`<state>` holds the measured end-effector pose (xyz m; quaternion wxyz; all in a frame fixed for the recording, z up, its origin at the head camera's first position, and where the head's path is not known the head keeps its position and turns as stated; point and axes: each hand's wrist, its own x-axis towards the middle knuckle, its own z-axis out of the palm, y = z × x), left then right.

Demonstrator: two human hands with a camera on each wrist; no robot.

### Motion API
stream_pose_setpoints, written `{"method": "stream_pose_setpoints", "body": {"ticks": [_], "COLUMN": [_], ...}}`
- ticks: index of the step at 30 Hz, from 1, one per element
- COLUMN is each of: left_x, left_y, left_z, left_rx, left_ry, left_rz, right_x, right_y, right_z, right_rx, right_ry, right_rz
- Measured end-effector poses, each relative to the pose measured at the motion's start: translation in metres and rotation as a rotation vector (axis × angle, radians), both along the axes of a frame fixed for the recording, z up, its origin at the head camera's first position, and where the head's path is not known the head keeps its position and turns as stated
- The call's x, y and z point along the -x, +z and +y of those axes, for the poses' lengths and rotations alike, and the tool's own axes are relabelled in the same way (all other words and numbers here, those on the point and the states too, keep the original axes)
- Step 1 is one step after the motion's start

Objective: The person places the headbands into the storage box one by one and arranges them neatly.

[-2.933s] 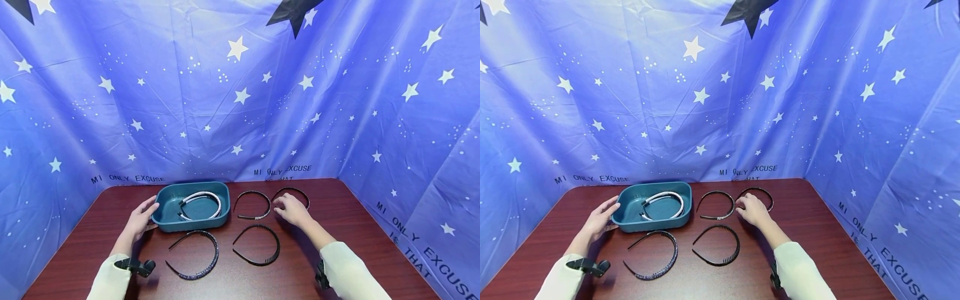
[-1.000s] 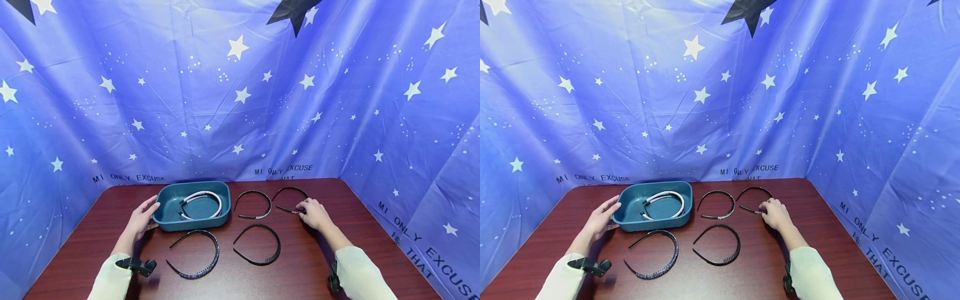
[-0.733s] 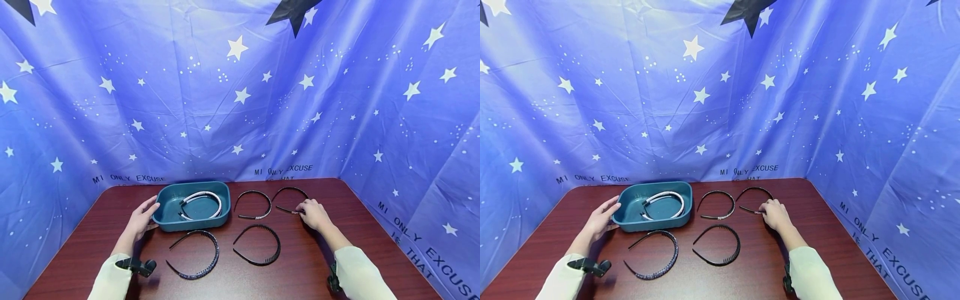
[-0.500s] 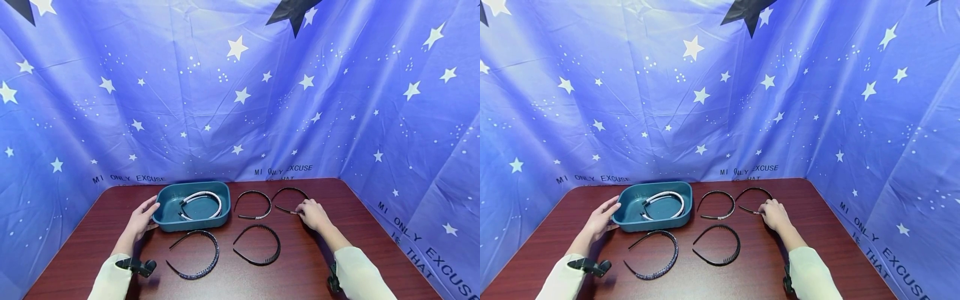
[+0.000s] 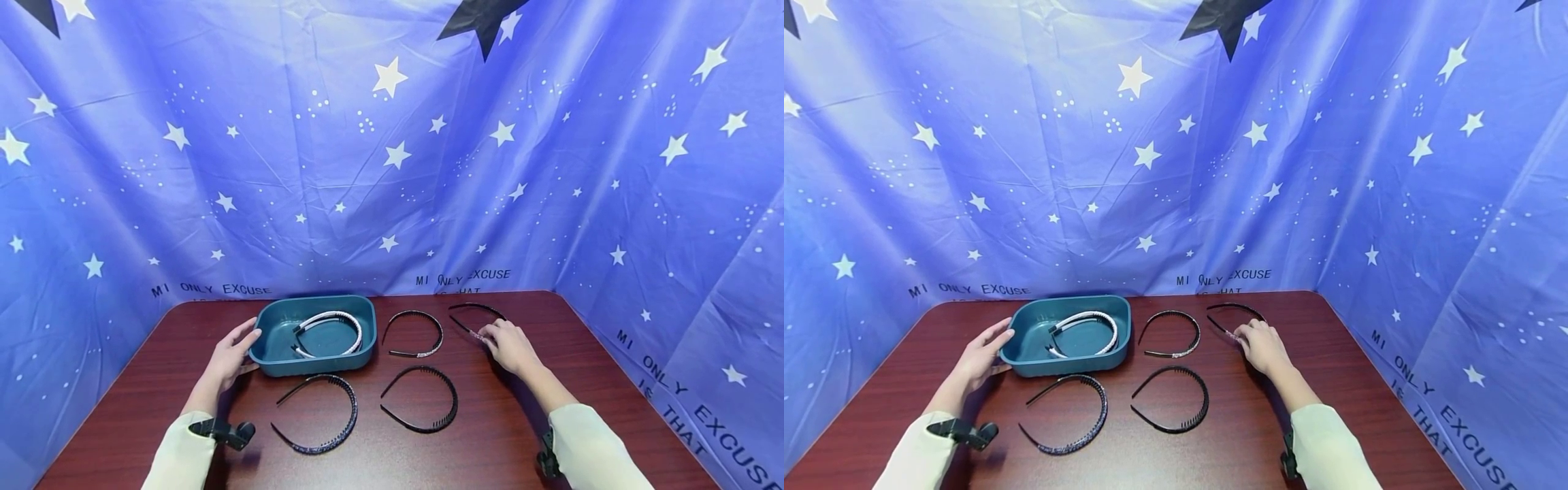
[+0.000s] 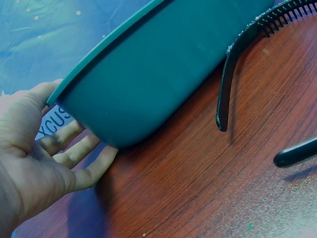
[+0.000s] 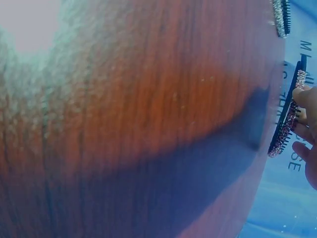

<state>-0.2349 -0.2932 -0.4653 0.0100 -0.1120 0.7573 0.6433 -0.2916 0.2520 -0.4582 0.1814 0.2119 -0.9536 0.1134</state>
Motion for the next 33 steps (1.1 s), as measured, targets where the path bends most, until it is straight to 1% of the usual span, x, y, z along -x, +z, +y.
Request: {"method": "stream_pose_setpoints", "body": {"ticks": [4,11,15,23,27,33], "left_x": [0.0,0.001,0.0,-0.001,-0.001,0.0], "left_y": [0.0,0.0,-0.001,0.0,0.0,0.001], "left_z": [0.0,-0.001,-0.001,-0.001,-0.001,0.0], "left_rx": [-0.003,0.006,-0.008,-0.001,-0.003,-0.004], "left_ry": [0.001,0.003,-0.003,0.002,0.002,-0.002], "left_rz": [-0.001,0.004,0.002,-0.007,-0.009,-0.008], "right_x": [0.0,-0.001,-0.002,-0.002,-0.002,-0.002], "right_y": [0.004,0.008,0.009,0.012,0.011,0.012], "right_z": [-0.002,-0.009,-0.012,-0.016,-0.019,-0.021], "right_rx": [0.052,0.114,0.134,0.183,0.199,0.223], "right_ry": [0.016,0.011,0.011,-0.004,0.003,0.017], "right_rz": [0.013,-0.052,-0.061,-0.09,-0.086,-0.054]}}
